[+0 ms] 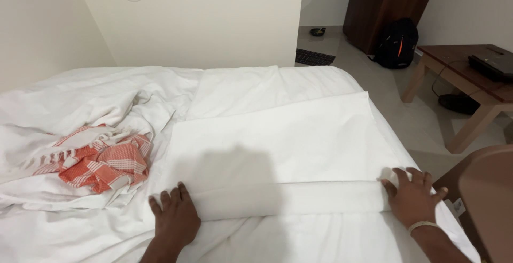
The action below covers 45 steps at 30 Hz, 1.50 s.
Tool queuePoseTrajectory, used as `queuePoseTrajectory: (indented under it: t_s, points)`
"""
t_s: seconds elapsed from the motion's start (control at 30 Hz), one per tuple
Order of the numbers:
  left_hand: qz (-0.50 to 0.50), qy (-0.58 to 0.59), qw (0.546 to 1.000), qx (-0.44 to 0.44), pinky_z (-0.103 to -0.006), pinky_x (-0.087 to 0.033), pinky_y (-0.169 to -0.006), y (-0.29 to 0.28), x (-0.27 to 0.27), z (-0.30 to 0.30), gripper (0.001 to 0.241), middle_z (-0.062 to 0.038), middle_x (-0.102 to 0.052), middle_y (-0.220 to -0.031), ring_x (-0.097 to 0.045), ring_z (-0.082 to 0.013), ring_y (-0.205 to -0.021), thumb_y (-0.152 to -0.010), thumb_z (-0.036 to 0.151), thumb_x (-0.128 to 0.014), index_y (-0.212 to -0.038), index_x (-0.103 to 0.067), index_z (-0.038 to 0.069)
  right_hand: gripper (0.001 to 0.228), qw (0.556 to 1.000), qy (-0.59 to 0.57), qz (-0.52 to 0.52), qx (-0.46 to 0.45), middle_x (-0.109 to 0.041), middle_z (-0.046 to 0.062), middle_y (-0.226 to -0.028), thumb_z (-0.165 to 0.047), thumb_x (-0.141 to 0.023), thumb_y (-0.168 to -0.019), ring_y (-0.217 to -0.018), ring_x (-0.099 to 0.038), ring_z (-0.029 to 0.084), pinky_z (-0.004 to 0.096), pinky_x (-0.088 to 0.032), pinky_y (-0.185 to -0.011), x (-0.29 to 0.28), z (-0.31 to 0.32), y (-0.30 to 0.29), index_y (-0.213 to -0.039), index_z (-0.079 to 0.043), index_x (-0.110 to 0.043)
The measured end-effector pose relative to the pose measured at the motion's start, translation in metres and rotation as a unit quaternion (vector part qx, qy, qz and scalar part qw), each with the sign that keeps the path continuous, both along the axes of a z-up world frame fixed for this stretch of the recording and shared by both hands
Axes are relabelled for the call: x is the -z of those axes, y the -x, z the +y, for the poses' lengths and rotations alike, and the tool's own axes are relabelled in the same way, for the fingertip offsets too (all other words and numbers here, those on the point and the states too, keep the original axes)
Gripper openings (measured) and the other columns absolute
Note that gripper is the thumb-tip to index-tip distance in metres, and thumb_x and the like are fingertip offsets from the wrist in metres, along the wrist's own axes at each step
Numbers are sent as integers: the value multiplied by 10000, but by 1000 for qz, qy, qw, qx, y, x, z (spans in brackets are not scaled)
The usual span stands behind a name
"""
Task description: The person folds a white bed sheet on a bed by repeatedly rolling it from the bottom edge upwards. They smooth the fabric with both hands after each roll to keep it neat. A red and white checkered towel remains on the left side of the bed throughout the process.
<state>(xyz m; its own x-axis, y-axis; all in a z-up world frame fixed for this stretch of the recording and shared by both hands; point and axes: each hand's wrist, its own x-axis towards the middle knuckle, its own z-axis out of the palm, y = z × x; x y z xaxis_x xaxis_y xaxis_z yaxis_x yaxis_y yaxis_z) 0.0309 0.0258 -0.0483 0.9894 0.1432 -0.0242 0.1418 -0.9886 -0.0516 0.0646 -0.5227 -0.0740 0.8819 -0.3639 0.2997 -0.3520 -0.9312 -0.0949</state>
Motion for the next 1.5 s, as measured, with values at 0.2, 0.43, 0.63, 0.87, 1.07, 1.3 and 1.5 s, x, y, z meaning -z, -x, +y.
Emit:
queuePoseTrajectory:
  t_s: [0.2, 0.43, 0.63, 0.87, 1.07, 1.3, 1.5]
  points:
    - [-88, 37, 985, 142, -694, -69, -1181, 6, -15, -28, 993, -223, -170, -1647, -92, -443, -1526, -745, 151, -619, -1584, -114, -8, 578, 936, 17, -60, -346, -321, 181, -1605, -318, -497, -968, -1528, -207, 389, 606, -119, -1203, -52, 127, 49, -1493, -87, -429]
    - [100, 97, 970, 201, -735, 52, -1182, 38, -52, -91, 968, -233, 16, -1691, 77, -457, -1563, -866, 156, -568, -1614, 36, 40, 725, 858, 11, 59, -509, -161, 241, -1677, -362, -464, -1025, -1569, -80, 367, 607, -12, -1206, -63, 227, 78, -1572, 44, -212]
    - [145, 104, 974, 141, -735, 40, -1195, 35, -47, -81, 917, -224, 67, -1705, 93, -431, -1579, -959, 297, -509, -1622, 79, 62, 948, 832, 302, -210, -416, -67, 193, -1599, -721, -233, -1009, -1521, -38, 355, 636, -2, -1159, -25, 137, 41, -1572, 19, -45]
    - [156, 89, 975, 130, -752, -12, -1196, 40, -54, -77, 891, -233, 34, -1706, 47, -415, -1592, -997, 348, -506, -1627, 49, 48, 1030, 916, 67, 390, -69, 136, 53, -1752, -788, -268, -979, -1613, 103, 206, 657, 14, -1254, -103, 55, 68, -1654, -130, 147]
    - [135, 77, 978, 136, -737, -66, -1205, 45, -52, -72, 871, -209, -50, -1694, -29, -396, -1585, -1008, 379, -520, -1620, 4, 48, 988, 954, 107, 276, -37, 47, 100, -1727, -591, -525, -940, -1583, 91, 320, 670, -21, -1194, -88, 63, 73, -1636, -127, 2]
    - [93, 48, 984, 142, -750, -81, -1193, 39, -54, -83, 843, -227, -214, -1621, -151, -433, -1537, -1046, 510, -492, -1609, -98, 21, 901, 938, 129, 242, -212, -55, 14, -1721, -147, -530, -883, -1592, 33, 206, 560, -2, -1275, -83, 113, 68, -1631, -194, -28]
    - [71, 69, 986, 132, -774, -59, -1162, 30, -39, -78, 867, -229, -188, -1639, -125, -450, -1542, -1019, 564, -483, -1605, -120, 36, 875, 947, 90, 262, -164, -63, 43, -1721, -312, -505, -932, -1588, -13, 304, 643, -54, -1245, -75, 104, 58, -1645, -202, -9]
